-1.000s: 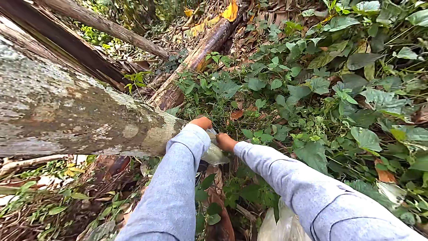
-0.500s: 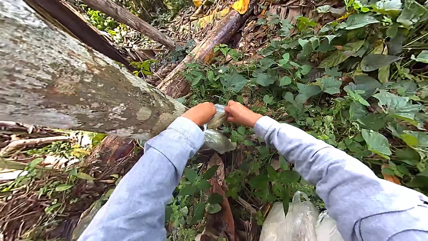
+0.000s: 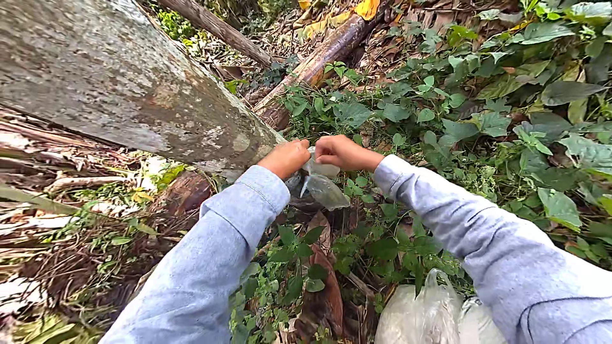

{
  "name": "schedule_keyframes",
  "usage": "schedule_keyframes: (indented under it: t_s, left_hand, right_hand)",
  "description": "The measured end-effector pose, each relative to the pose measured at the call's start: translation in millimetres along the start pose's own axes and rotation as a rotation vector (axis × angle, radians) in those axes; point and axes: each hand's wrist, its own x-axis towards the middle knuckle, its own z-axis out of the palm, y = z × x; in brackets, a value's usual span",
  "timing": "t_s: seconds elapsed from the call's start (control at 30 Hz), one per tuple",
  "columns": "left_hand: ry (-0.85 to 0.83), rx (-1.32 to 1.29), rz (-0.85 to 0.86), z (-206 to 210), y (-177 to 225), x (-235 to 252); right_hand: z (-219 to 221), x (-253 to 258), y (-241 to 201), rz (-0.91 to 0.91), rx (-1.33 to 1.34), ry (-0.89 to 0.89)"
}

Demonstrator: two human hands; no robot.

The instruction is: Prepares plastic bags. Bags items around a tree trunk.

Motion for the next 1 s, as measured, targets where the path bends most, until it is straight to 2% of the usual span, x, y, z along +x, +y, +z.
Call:
schedule_keyframes:
  t_s: [0.13, 0.23, 0.33, 0.4, 0.47, 0.53, 0.57, 0.63, 0.7, 0.73, 0.87, 1.0]
  left_hand:
    - [-0.060, 0.091, 0.036, 1, 2, -8]
    - [-0.030, 0.111, 0.085, -2, 1, -11]
    - [0.131, -0.099, 0.167, 3, -4, -7]
    - [0.233, -0.261, 0.237, 9, -7, 3]
    - [0.325, -0.433, 0.269, 13, -8, 9]
    - [0.385, -0.640, 0.257, 22, -7, 12]
    - [0.415, -0.780, 0.214, 30, -4, 14]
    - [0.469, -1.080, 0.017, 45, 11, 12]
    - [0.530, -1.258, -0.191, 57, 29, 8]
    - [0.546, -1.280, -0.243, 61, 35, 7]
    - [0.680, -1.041, -0.273, 63, 58, 3]
    - [0.799, -0.933, -0.328, 62, 67, 3]
  right_hand:
    - [-26, -15, 32, 0.230, -0.063, 0.010]
    - [-23, -23, 51, 0.345, 0.153, 0.066]
    - [14, -21, 47, 0.469, 0.746, 0.327]
    - [36, -14, 42, 0.677, 1.020, 0.470]
    - [50, -11, 43, 0.896, 1.057, 0.485]
    - [64, -13, 43, 0.992, 0.989, 0.403]
    - [68, -16, 40, 0.990, 0.931, 0.372]
    - [74, -20, 38, 0.933, 0.781, 0.348]
    - [72, -22, 36, 0.869, 0.643, 0.374]
    - [71, -22, 36, 0.838, 0.612, 0.416]
    - [62, -16, 24, 0.661, 0.762, 0.546]
    - [49, -5, 22, 0.535, 0.972, 0.458]
